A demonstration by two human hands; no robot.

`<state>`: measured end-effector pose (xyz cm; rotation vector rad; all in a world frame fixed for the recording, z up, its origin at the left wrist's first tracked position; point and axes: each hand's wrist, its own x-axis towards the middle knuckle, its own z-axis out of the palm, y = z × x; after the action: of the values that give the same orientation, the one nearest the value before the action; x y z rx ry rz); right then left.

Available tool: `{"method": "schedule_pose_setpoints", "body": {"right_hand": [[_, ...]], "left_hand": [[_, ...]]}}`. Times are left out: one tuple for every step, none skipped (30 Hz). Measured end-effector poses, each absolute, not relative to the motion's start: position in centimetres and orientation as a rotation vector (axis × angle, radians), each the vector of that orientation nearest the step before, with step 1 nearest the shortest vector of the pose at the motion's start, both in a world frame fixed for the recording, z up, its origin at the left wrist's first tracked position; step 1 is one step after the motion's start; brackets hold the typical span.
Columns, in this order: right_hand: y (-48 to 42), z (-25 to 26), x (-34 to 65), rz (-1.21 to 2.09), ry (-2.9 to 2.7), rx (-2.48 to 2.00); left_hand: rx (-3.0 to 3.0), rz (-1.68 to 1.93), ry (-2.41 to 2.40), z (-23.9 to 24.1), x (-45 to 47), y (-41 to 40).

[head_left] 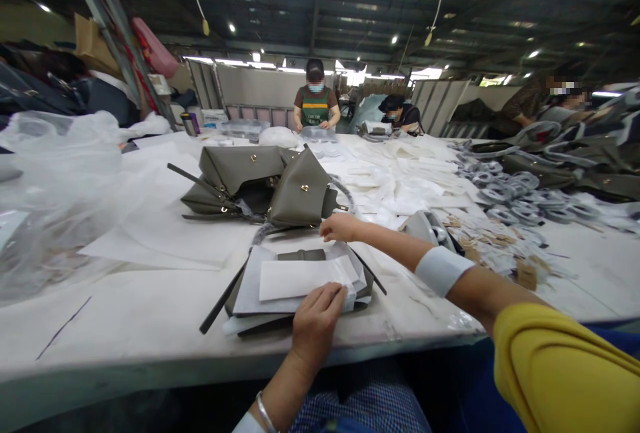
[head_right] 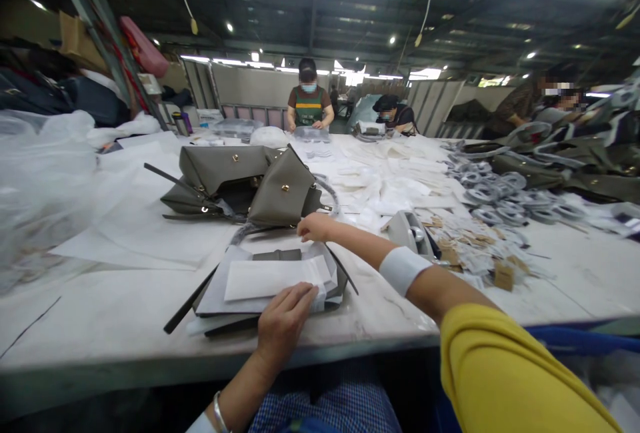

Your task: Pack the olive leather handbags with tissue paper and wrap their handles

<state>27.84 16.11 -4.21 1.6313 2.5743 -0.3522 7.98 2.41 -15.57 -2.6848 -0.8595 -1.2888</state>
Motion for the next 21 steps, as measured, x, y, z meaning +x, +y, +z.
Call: {"method": "schedule_pose_setpoints", "body": {"right_hand": [[15.4,-4.6,27.8,-0.364,2.599,1.655],[14.7,-5.1,27.8,-0.388,2.616,1.668],[14.1,-5.7,27.9,-0.414,2.625,1.678],[13.6,-6.4,27.9,-0.436,2.627,1.696],[13.3,-7.0,27.9,-0.448,2.626,1.724],[13.2,-7.6,27.9,-0.454,2.625,1.759],[13.2,-8.1,27.9,-0.455,2.627,1.798],[13.3,-8.4,27.8,-0.454,2.631,1.835],[13.4,-8.5,27.6,-0.451,2.637,1.867],[13.4,-8.4,27.4,-0.444,2.649,1.901],[13.1,-8.2,27.2,-0.432,2.664,1.935],[12.4,-7.9,27.0,-0.420,2.682,1.969],[11.4,-7.6,26.8,-0.405,2.710,2.004],[10.0,-7.4,26.6,-0.383,2.752,2.036],[8.3,-7.3,26.4,-0.353,2.808,2.054],[6.4,-7.5,26.3,-0.312,2.873,2.052],[4.4,-7.8,26.1,-0.255,2.940,2.025],[2.5,-8.3,26.0,-0.182,2.993,1.974],[0.9,-9.0,25.8,-0.099,3.025,1.913],[-0.4,-9.6,25.7,-0.016,3.029,1.855],[-1.4,-10.2,25.7,0.066,3.018,1.812]], "left_hand": [[-2.688,-1.291,-0.858,-15.6,8.0,2.4],[-2.687,-1.293,-0.856,-15.6,8.0,2.4],[-2.684,-1.295,-0.853,-15.6,8.0,2.4],[-2.680,-1.296,-0.849,-15.6,8.0,2.4],[-2.675,-1.297,-0.846,-15.6,8.0,2.4],[-2.671,-1.297,-0.845,-15.6,8.0,2.4],[-2.670,-1.294,-0.845,-15.5,8.1,2.4],[-2.672,-1.291,-0.848,-15.4,8.1,2.3],[-2.680,-1.283,-0.854,-15.2,8.0,2.3],[-2.697,-1.270,-0.859,-15.0,8.0,2.3],[-2.729,-1.251,-0.863,-14.7,7.8,2.2],[-2.779,-1.225,-0.865,-14.3,7.7,2.2],[-2.843,-1.196,-0.868,-13.8,7.4,2.1],[-2.915,-1.171,-0.864,-13.3,7.0,2.1],[-2.989,-1.153,-0.855,-12.8,6.6,2.1],[-3.054,-1.149,-0.841,-12.3,6.1,2.1],[-3.104,-1.152,-0.815,-11.8,5.5,2.2],[-3.124,-1.158,-0.782,-11.3,4.8,2.3],[-3.114,-1.149,-0.742,-10.8,4.1,2.5],[-3.077,-1.116,-0.701,-10.4,3.4,2.7],[-3.020,-1.054,-0.667,-10.0,2.7,3.1]]}}
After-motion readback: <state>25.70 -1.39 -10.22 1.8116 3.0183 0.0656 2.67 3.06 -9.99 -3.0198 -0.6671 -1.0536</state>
